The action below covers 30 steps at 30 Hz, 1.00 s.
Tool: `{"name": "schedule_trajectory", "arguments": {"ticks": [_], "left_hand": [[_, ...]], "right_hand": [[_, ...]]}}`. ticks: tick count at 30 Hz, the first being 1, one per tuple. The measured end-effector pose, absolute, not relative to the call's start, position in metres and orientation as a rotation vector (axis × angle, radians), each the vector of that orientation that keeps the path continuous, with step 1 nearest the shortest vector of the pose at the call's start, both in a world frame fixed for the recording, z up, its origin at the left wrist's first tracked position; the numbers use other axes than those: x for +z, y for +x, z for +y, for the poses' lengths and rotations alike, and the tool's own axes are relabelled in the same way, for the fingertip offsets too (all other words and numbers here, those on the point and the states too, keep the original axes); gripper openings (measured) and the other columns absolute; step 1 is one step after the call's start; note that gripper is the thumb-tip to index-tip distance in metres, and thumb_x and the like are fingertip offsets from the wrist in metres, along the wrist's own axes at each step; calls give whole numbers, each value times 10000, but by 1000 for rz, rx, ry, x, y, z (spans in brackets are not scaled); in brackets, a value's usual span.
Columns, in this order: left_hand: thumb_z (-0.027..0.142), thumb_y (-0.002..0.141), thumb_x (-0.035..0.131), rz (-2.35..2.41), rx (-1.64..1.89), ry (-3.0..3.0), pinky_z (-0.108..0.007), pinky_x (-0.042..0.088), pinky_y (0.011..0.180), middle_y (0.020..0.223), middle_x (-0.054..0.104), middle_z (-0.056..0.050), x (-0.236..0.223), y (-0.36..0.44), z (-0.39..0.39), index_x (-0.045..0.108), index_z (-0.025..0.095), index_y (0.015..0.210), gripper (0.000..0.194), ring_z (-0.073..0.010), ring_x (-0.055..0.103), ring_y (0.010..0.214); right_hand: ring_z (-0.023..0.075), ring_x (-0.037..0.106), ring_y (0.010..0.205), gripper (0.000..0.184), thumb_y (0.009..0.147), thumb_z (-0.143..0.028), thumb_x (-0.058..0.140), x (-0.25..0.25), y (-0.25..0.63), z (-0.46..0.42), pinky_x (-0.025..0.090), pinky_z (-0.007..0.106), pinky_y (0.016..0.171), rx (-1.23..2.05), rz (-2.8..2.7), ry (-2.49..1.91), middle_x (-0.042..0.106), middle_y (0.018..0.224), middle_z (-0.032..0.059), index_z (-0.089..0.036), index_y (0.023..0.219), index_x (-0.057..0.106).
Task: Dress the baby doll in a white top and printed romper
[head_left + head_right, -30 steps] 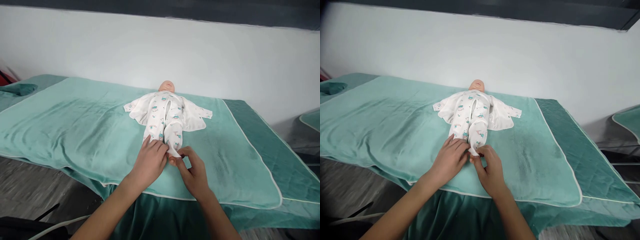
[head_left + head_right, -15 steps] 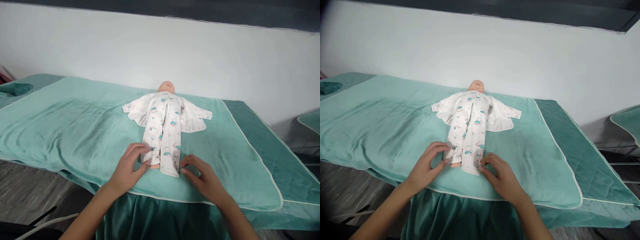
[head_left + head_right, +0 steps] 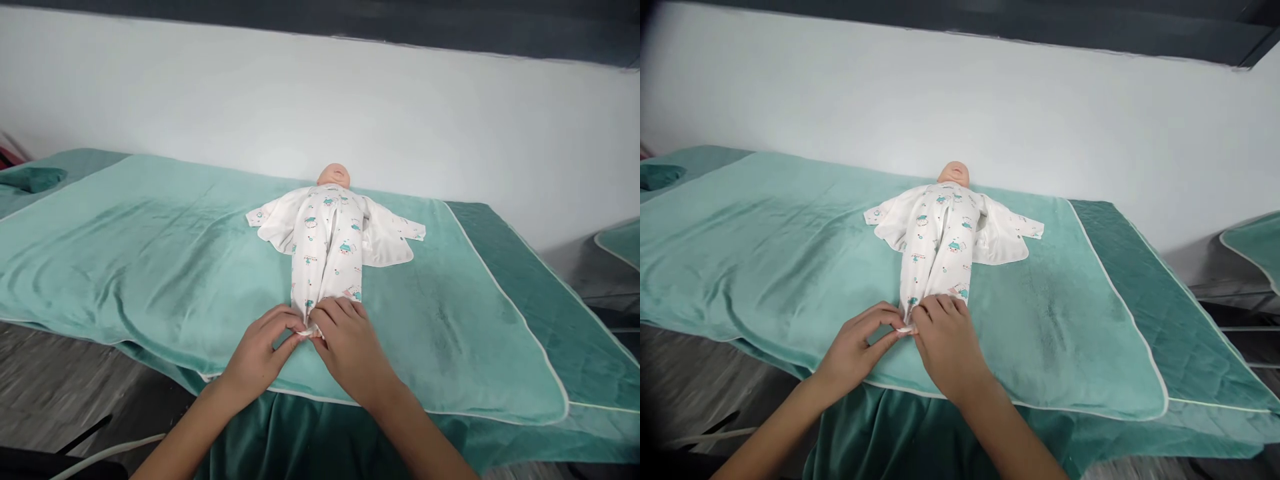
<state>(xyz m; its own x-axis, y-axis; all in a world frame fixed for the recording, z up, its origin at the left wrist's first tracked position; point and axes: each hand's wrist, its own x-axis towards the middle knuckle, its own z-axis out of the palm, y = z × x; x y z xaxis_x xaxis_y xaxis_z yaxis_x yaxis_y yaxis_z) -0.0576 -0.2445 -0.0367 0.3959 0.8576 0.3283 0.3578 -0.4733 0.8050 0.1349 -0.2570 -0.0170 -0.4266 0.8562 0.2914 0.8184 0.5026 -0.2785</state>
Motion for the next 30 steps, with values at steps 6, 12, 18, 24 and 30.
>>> {"name": "schedule_trajectory", "arguments": {"ticks": [6, 12, 18, 24, 30], "left_hand": [[281, 949, 611, 1054, 902, 1871, -258, 500, 794, 951, 654, -25, -28, -72, -256, 668, 232, 914, 83, -147, 632, 880], [359, 967, 564, 1191, 778, 1829, -317, 531, 888, 1063, 689, -42, -50, -91, -215, 675, 234, 1048, 185, -191, 646, 993], [90, 919, 451, 1341, 759, 2622, -467, 417, 1108, 1307, 617, -164, -60, -56, -118, 639, 125, 1209, 347, -306, 486, 1310], [154, 914, 497, 1436, 403, 2863, -454, 475, 878, 1118, 659, -163, -51, -37, -71, 684, 151, 1033, 221, -329, 586, 1078], [108, 909, 425, 1341, 684, 2823, -384, 460, 772, 891, 642, -106, -63, -55, -98, 651, 169, 832, 247, -254, 579, 867]], "right_hand": [[204, 563, 884, 134, 983, -132, 509, 2, 151, -272, 399, 383, 831, 202, -2374, -1265, 659, 922, 35, -200, 896, 586], [179, 622, 986, 156, 1011, -152, 463, -9, 202, -236, 478, 325, 880, 568, -2035, -1176, 674, 1064, 38, -237, 1052, 587], [303, 528, 1099, 208, 916, -107, 522, -45, 227, -156, 436, 426, 946, 9, -2201, -1676, 632, 1187, 162, -147, 1087, 633], [272, 540, 965, 171, 936, -120, 494, -47, 229, -130, 451, 384, 845, -38, -2283, -1602, 641, 1025, 142, -163, 955, 658], [237, 571, 950, 247, 1001, -146, 404, -42, 248, -156, 475, 366, 848, 83, -2241, -1475, 662, 998, 106, -192, 979, 646]]}}
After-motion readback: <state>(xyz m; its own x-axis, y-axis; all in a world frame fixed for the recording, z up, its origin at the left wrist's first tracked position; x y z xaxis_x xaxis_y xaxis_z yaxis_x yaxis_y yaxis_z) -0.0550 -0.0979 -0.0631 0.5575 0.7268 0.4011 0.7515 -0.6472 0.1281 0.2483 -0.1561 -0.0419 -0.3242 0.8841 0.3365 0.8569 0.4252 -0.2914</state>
